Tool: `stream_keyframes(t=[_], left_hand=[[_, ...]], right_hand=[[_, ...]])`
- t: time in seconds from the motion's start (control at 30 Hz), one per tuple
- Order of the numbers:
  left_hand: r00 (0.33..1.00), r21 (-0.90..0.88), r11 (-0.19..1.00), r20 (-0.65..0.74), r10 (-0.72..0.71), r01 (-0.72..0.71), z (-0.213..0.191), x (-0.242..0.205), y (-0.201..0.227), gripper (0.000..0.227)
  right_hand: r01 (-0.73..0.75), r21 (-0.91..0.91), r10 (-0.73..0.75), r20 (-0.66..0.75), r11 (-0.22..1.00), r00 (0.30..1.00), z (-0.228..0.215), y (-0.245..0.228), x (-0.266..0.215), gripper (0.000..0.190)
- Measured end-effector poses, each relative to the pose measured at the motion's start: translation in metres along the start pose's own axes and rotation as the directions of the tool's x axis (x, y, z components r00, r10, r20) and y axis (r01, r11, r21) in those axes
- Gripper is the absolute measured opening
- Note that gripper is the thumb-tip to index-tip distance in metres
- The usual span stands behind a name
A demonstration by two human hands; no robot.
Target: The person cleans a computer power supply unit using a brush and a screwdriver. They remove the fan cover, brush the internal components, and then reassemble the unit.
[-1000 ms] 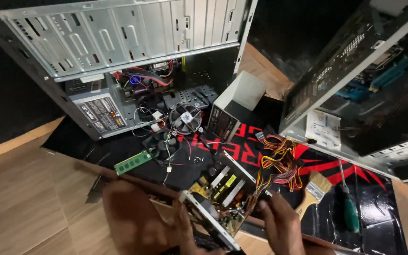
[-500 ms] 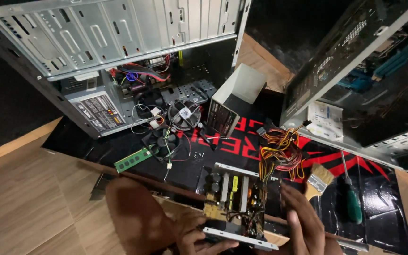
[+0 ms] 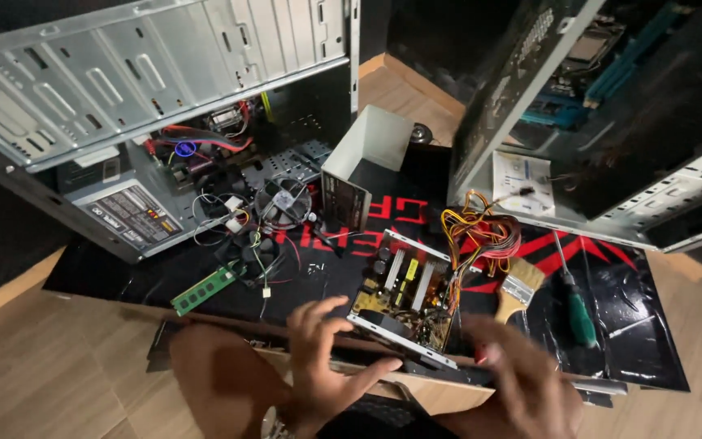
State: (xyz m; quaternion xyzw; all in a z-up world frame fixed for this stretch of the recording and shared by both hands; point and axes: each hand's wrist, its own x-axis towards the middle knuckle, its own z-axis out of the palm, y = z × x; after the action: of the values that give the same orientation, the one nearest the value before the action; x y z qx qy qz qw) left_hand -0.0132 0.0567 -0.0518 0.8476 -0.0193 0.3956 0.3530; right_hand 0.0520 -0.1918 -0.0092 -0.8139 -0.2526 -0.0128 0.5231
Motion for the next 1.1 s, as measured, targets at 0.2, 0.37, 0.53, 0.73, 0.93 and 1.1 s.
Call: stream_keyframes(t=[0.2, 0.37, 0.53, 0.73, 0.93, 1.1], left_hand=[[0.989, -0.161, 0.979, 0.053, 0.135, -0.125, -0.010, 0.029, 0.031, 0.053], [0.950, -0.165, 0.962, 0.194, 0.246, -0.215, 0.008, 0.026, 0.032, 0.042], [0.937, -0.209, 0.947, 0.202, 0.286, -0.244, 0.007, 0.022, 0.023, 0.040], [0.932, -0.147, 0.966, 0.266, 0.247, -0.214, -0.001, 0.025, 0.031, 0.048], [0.921, -0.217, 0.967, 0.335, 0.199, -0.130, -0.011, 0.049, 0.040, 0.052], [0.901, -0.231, 0.957, 0.353, 0.250, -0.175, 0.005, 0.085, 0.018, 0.046]], right_hand=[[-0.207, -0.361, 0.134, -0.218, 0.909, 0.967, -0.028, 0.012, 0.068, 0.038], [-0.443, -0.453, 0.453, -0.095, 0.773, 0.887, -0.005, 0.022, 0.121, 0.086], [-0.341, -0.528, 0.429, 0.049, 0.778, 0.902, 0.006, 0.016, 0.136, 0.063], [-0.454, 0.014, 0.454, -0.048, 0.891, 0.890, 0.003, 0.028, 0.127, 0.037], [-0.407, 0.067, 0.408, -0.013, 0.911, 0.913, 0.002, 0.041, 0.123, 0.042], [-0.285, 0.010, 0.285, 0.021, 0.958, 0.958, 0.002, 0.045, 0.118, 0.037]])
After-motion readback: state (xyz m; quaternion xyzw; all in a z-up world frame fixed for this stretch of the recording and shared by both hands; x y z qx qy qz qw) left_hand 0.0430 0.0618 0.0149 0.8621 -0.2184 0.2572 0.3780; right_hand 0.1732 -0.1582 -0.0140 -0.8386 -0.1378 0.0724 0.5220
